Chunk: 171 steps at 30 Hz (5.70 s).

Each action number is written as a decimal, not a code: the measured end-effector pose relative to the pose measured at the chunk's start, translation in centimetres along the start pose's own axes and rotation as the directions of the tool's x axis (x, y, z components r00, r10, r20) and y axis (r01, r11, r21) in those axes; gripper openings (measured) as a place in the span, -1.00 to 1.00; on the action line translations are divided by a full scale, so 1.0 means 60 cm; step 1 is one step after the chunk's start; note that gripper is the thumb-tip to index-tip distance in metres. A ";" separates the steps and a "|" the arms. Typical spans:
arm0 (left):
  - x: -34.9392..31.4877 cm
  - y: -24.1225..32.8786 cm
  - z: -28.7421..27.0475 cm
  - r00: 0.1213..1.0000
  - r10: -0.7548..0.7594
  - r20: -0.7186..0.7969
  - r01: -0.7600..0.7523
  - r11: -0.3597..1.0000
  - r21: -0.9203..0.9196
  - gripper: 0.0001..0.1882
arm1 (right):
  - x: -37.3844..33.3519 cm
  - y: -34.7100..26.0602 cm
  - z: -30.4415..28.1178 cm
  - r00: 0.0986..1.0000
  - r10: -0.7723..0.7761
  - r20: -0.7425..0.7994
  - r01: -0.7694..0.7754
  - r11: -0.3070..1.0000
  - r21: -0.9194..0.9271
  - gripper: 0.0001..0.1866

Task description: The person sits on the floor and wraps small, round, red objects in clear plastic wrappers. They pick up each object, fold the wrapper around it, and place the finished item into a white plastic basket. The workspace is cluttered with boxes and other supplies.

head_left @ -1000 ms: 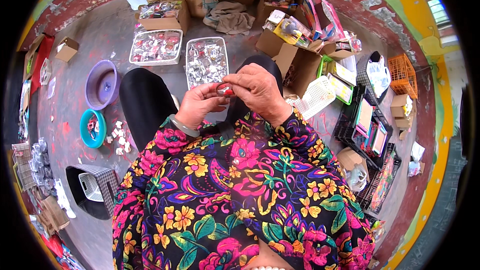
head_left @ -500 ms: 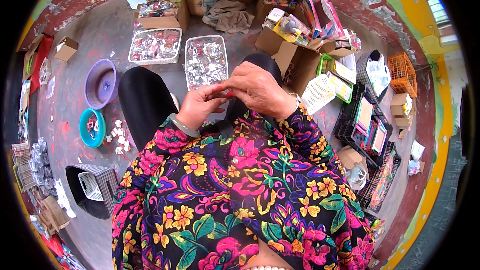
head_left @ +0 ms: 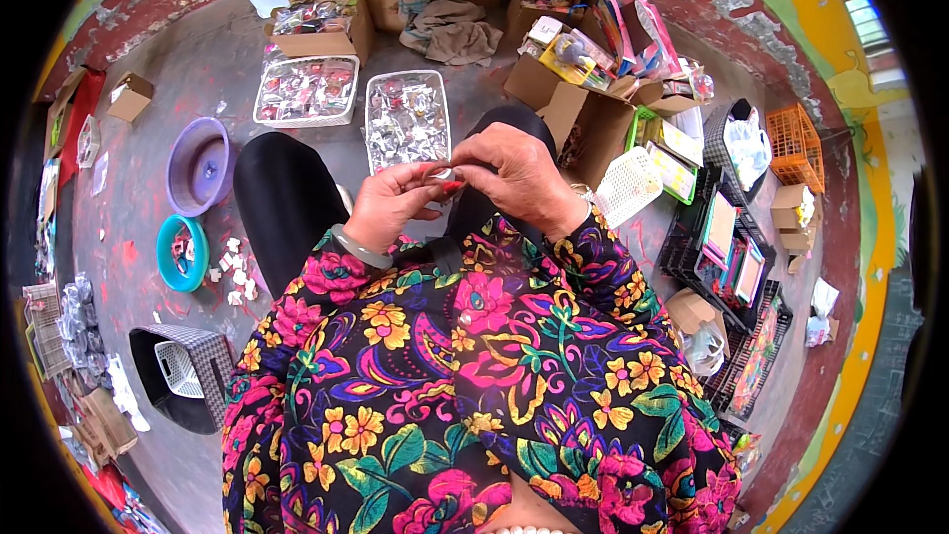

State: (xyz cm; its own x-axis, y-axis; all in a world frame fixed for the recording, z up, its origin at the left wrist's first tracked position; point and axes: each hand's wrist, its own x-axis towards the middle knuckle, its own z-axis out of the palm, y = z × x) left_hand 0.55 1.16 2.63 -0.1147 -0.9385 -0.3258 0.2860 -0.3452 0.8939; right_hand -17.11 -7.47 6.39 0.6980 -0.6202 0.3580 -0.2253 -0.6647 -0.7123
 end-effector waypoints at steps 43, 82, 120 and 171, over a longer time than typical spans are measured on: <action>0.004 -0.005 -0.007 0.999 0.052 -0.001 -0.051 0.993 -0.107 -0.73 | -0.007 0.008 0.014 0.990 0.063 0.123 -0.044 0.988 -0.149 -0.73; 0.007 0.008 -0.016 0.995 -0.087 -0.047 0.072 0.965 -0.254 -0.74 | 0.003 0.014 0.042 0.779 0.614 0.126 -0.517 0.516 0.683 -0.83; 0.006 0.025 -0.007 0.987 0.050 -0.155 -0.077 0.981 -0.177 -0.76 | 0.005 -0.010 0.030 0.794 0.564 0.226 -0.528 0.457 0.716 -0.79; 0.018 0.015 -0.017 0.996 -0.021 -0.089 -0.026 0.866 -0.499 -0.78 | -0.022 0.013 0.070 0.773 0.634 0.016 -0.353 0.410 0.841 -0.86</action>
State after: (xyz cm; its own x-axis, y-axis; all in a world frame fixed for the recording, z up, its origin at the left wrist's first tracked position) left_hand 1.66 -0.17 2.74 -0.0355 -0.9281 -0.3707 0.7254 -0.2791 0.6292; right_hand -15.36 -5.39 2.81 0.4076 -0.8944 -0.1844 0.2326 0.2969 -0.9261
